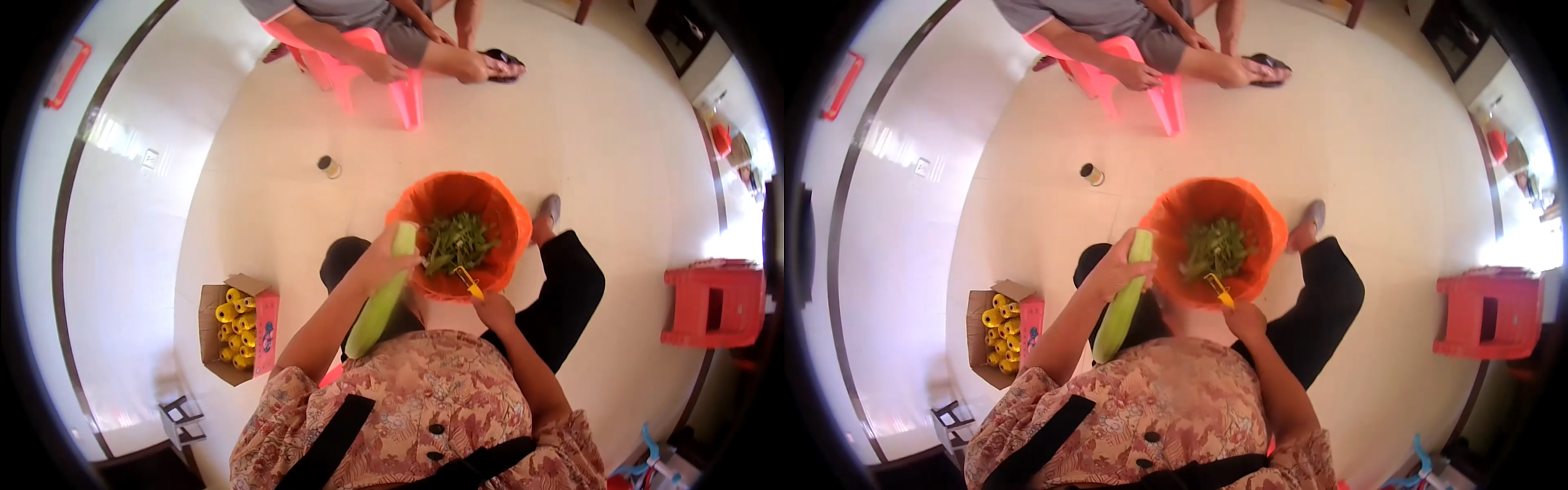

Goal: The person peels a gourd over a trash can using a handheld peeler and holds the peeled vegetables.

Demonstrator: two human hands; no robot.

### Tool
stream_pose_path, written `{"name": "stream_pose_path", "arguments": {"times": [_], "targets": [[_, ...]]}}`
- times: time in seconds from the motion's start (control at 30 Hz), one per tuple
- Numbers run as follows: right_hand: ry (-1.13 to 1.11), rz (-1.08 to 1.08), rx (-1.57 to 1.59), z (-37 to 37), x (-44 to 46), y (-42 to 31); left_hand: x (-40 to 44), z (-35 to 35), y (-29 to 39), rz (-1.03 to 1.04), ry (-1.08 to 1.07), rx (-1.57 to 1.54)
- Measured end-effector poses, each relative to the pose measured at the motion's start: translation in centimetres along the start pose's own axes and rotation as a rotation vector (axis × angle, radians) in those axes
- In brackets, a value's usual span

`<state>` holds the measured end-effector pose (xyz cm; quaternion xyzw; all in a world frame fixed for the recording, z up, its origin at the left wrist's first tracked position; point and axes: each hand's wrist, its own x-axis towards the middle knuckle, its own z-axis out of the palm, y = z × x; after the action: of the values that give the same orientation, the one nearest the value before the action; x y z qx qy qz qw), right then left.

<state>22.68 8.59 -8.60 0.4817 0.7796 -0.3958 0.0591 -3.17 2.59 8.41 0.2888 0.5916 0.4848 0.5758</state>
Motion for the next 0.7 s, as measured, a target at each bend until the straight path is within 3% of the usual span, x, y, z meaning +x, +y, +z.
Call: {"name": "stream_pose_path", "arguments": {"times": [0.07,0.27,0.47,0.5,0.6,0.7], "targets": [[0.144,-0.151,0.035,-0.5,0.1,-0.8,-0.5,0.2,2.2,0.034,-0.057,-0.097],[-0.014,-0.222,1.152,-3.6,0.1,-8.0,-1.2,1.8,7.5,0.244,-0.221,-0.254],[-0.292,-0.352,1.444,-3.9,0.8,-10.2,1.3,2.6,7.3,0.472,-0.226,-0.554],[-0.423,-0.393,1.481,-4.3,0.7,-9.8,2.0,2.5,6.8,0.496,-0.201,-0.602],[-0.395,-0.548,1.392,-4.6,0.7,-10.0,3.7,2.4,4.9,0.47,-0.029,-0.68],[-0.442,-0.484,1.406,-5.2,-0.2,-10.0,5.2,2.0,2.4,0.424,0.018,-0.762]]}}
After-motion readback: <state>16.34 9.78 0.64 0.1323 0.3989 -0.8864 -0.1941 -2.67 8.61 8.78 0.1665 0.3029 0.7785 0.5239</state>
